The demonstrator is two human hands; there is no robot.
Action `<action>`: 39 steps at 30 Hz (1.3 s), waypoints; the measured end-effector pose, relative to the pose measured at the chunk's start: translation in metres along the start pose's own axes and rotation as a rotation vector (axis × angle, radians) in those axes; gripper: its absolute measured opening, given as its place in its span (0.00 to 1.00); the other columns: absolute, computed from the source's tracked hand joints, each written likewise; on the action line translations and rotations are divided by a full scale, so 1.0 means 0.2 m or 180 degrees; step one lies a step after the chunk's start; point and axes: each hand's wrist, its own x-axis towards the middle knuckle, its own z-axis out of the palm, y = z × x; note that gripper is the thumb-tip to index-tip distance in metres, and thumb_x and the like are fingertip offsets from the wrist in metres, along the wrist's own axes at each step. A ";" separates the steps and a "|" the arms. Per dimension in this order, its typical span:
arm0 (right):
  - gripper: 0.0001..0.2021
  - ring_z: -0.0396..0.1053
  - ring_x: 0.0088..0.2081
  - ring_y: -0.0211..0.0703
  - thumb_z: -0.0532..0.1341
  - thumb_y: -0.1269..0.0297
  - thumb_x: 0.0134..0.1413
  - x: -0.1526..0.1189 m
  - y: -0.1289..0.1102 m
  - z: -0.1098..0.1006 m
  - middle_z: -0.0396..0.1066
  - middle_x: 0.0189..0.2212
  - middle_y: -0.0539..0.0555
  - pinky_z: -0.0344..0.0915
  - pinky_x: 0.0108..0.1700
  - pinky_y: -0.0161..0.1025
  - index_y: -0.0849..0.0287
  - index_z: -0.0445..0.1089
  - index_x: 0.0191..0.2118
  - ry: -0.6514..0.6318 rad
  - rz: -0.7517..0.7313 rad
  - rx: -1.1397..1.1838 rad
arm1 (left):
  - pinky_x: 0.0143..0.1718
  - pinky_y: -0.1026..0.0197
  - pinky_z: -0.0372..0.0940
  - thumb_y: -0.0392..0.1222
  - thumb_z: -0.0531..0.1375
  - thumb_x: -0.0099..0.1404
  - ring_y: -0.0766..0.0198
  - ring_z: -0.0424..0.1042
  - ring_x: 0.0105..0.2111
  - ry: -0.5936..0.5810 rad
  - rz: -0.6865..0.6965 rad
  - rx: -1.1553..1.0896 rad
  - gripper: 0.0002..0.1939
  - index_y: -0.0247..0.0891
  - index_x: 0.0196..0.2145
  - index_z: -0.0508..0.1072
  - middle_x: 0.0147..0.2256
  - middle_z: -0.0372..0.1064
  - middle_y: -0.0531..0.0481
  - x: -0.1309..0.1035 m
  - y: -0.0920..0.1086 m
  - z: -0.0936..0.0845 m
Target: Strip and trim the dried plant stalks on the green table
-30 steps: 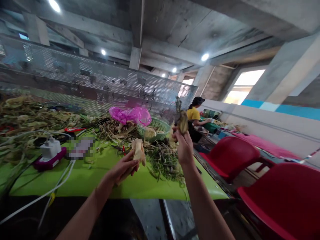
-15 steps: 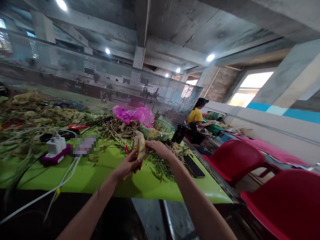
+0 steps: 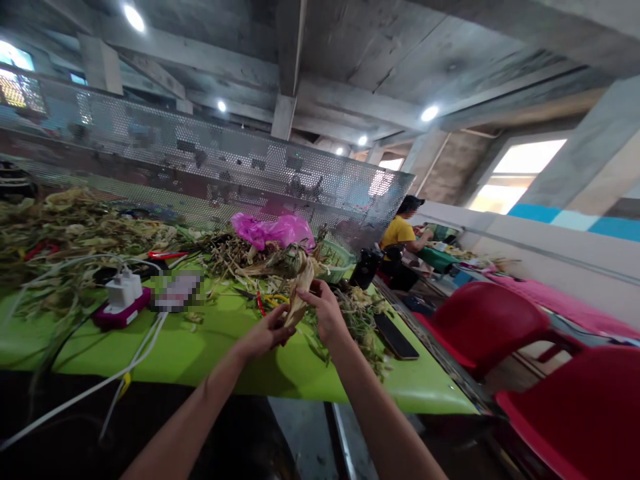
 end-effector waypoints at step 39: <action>0.14 0.63 0.23 0.34 0.71 0.69 0.28 0.21 0.00 -0.08 0.68 0.20 0.42 0.60 0.25 0.32 0.58 0.68 0.26 0.1289 -0.0377 0.0392 | 0.16 0.68 0.45 0.59 0.61 0.55 0.74 0.52 0.13 -0.0260 -0.0180 0.0212 0.37 0.34 0.55 0.58 0.17 0.59 0.62 0.02 -0.01 -0.02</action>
